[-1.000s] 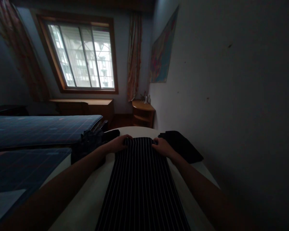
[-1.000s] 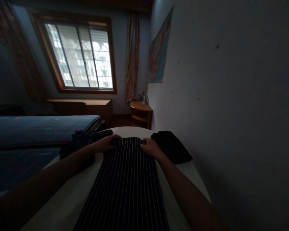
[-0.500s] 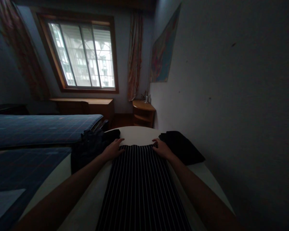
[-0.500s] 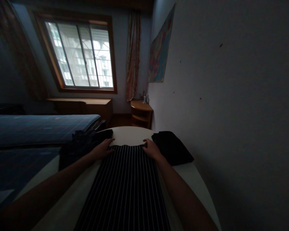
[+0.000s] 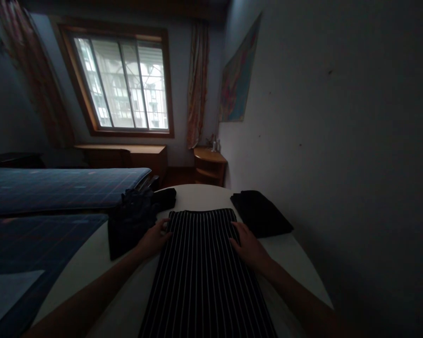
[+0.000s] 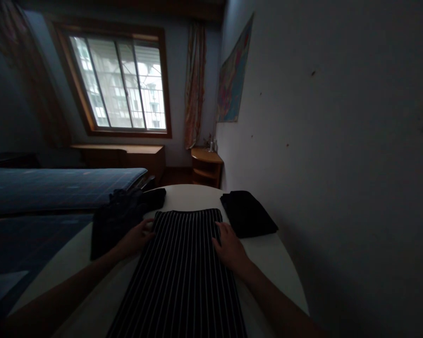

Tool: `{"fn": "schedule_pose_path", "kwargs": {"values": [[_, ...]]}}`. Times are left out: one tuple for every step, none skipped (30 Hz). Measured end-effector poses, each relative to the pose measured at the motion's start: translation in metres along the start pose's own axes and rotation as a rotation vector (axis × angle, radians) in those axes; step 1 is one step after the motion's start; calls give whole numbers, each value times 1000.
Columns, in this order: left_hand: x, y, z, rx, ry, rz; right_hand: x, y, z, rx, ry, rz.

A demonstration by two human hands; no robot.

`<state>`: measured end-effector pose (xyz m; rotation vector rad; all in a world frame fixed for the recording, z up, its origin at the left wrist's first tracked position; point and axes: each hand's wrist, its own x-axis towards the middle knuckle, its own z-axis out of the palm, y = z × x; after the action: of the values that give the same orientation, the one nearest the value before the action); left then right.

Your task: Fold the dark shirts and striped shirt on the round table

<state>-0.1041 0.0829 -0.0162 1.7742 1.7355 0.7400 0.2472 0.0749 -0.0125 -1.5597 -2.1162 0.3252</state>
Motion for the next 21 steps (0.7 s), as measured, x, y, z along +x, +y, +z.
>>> {"fn": "schedule_pose_path", "kwargs": {"values": [[3,0,2,-8,-3,-8,-2,-1,0,16,-13,3],[6,0,3,-6,-4,-14,-3,-1,-1,31,-32,4],[8,0,4,-2,1,-17,-4,-1,-1,40,-58,2],[9,0,4,6,14,-16,-4,-1,-1,39,-86,-2],[8,0,4,16,33,-10,-6,-1,-2,24,-108,-3],[5,1,4,26,61,-2,-8,-1,-2,-7,-117,3],[0,2,4,44,98,14,-10,-2,-3,-48,-113,11],[-7,5,4,69,136,47,-14,-5,-4,-88,-96,19],[-17,9,5,103,162,98,-19,-10,-6,-120,-71,18],[-29,14,7,146,180,165,-25,-16,-8,-136,-50,1],[-43,20,9,192,161,264,-31,-24,-10,-135,-41,-32],[-58,26,13,229,100,361,-39,-32,-13,-118,-49,-76],[-73,31,16,259,22,445,-47,-41,-14,-86,-85,-127],[-87,36,20,288,-73,510,-56,-50,-16,-44,-136,-173],[-100,39,24,317,-164,549,-64,-58,-16,0,-195,-213],[-110,41,27,335,-238,563,-72,-64,-16,39,-265,-240],[-117,41,30,350,-300,566,-79,-69,-16,69,-332,-249],[-122,41,33,367,-345,559,-85,-73,-15,87,-388,-241],[-125,39,35,384,-372,546,-90,-75,-14,93,-434,-222],[-127,38,37,401,-380,530,-93,-77,-13,89,-465,-196],[-127,36,38,418,-373,514,-95,-78,-12,80,-483,-169]]}}
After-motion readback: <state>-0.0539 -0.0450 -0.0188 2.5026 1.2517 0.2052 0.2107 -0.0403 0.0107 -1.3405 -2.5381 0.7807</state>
